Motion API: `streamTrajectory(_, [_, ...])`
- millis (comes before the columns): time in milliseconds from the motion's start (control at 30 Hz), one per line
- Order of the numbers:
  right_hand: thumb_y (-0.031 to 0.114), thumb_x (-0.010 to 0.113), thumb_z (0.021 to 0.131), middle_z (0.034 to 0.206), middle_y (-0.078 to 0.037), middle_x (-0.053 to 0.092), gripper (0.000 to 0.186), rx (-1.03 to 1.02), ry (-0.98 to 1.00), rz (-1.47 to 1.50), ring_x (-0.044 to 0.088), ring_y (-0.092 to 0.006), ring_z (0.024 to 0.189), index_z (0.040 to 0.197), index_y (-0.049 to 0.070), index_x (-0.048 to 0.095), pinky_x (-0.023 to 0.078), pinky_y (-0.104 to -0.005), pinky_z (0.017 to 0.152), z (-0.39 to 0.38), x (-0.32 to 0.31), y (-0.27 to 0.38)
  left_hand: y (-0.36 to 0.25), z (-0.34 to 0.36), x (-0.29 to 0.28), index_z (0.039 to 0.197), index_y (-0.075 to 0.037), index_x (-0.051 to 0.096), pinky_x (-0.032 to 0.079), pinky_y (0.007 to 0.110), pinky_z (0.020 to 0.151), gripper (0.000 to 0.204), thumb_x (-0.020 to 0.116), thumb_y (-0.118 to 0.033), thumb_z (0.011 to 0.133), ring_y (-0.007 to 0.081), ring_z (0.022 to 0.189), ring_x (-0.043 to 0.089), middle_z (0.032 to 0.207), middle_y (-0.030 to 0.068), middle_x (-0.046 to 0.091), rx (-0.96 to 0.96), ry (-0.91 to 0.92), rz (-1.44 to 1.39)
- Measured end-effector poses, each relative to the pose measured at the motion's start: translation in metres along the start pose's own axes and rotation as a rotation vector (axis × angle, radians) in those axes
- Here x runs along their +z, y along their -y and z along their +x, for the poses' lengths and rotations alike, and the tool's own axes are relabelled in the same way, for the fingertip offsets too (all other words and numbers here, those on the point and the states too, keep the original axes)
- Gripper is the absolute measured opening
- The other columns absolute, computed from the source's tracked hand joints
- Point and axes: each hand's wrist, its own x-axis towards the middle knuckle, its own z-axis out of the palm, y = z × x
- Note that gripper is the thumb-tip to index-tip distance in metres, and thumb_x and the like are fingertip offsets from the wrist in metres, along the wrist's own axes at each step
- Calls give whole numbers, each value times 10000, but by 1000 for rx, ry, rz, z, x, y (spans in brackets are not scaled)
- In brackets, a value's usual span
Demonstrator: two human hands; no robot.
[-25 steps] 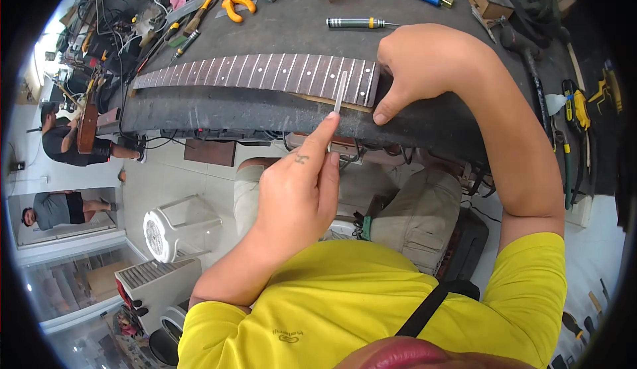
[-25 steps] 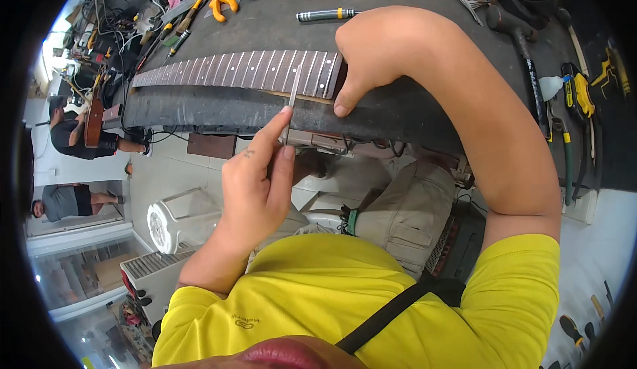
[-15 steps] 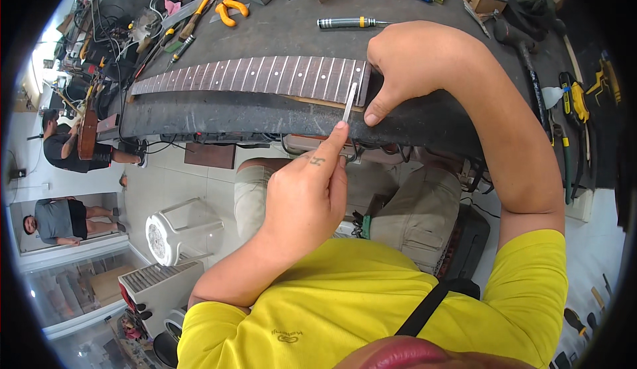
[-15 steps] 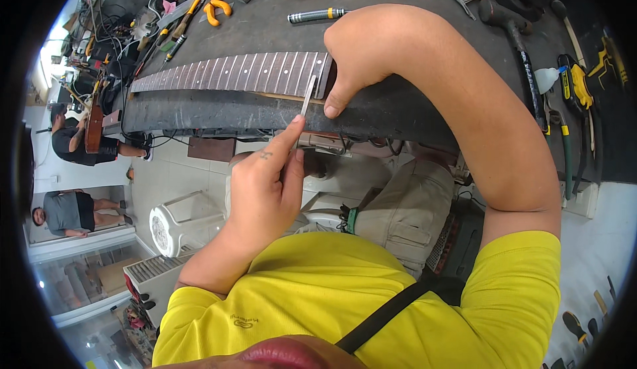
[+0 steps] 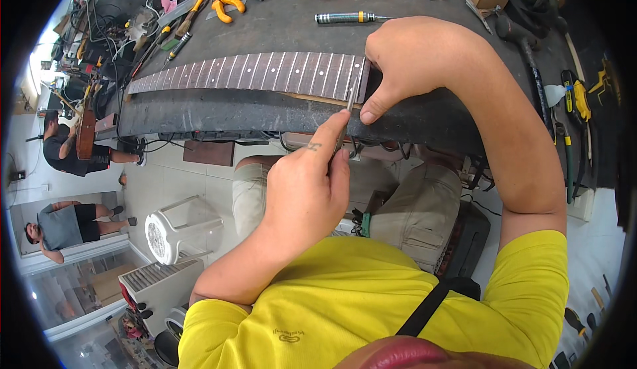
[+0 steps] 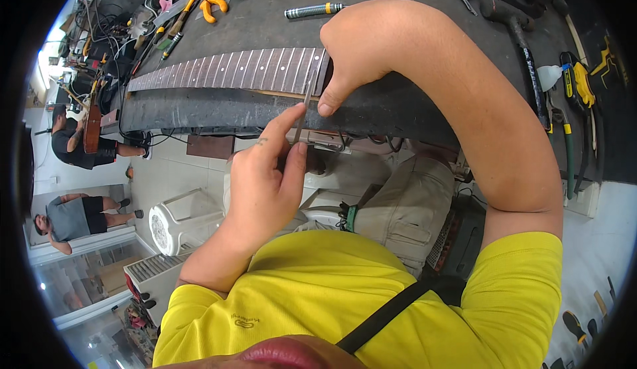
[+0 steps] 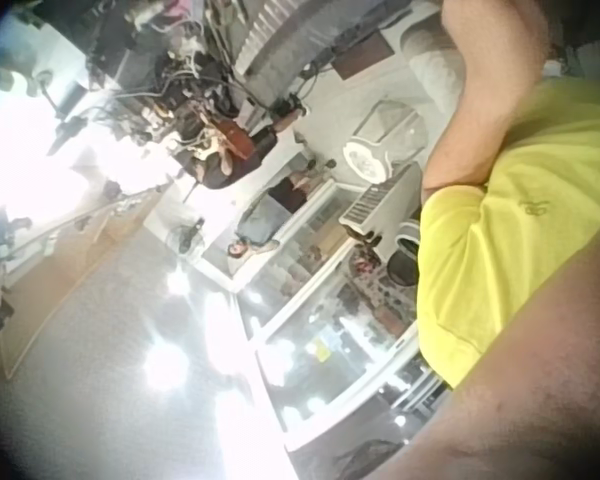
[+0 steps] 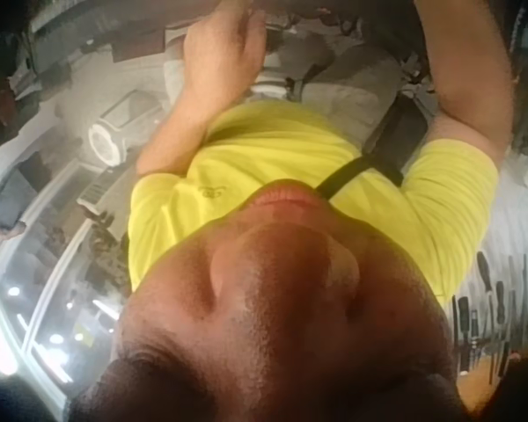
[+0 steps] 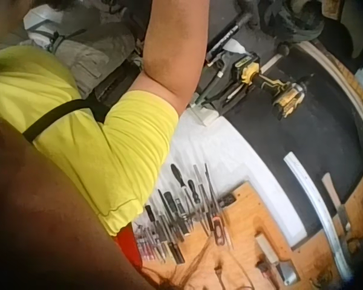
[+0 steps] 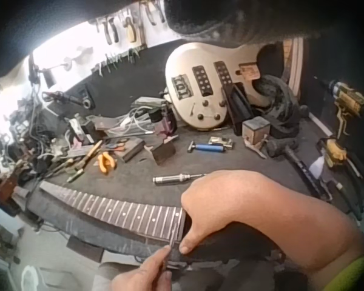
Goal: The person polishes the metal frets on a detached guitar neck using a small abrasive tool, moving along the length of the fretboard and working on individual frets.
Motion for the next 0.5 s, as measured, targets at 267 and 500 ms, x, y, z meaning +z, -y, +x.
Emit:
streamTrajectory(267, [743,918,695,730,-249,733,844,-11,-32,23,770,-420,739,845,-78,790,608,-496,710,2,4,-4,11,-6,22,1470,-4,667,547,419,621,458,670,50,1014,374,654,721,843,231,716,150,-156,7])
streamTrajectory(500, [720,893,727,767,-258,745,810,6,-24,-24,767,-440,776,851,-74,792,614,-498,743,1,-3,7,6,25,20,1480,26,643,560,501,576,554,718,45,932,390,654,723,792,178,733,222,-166,149])
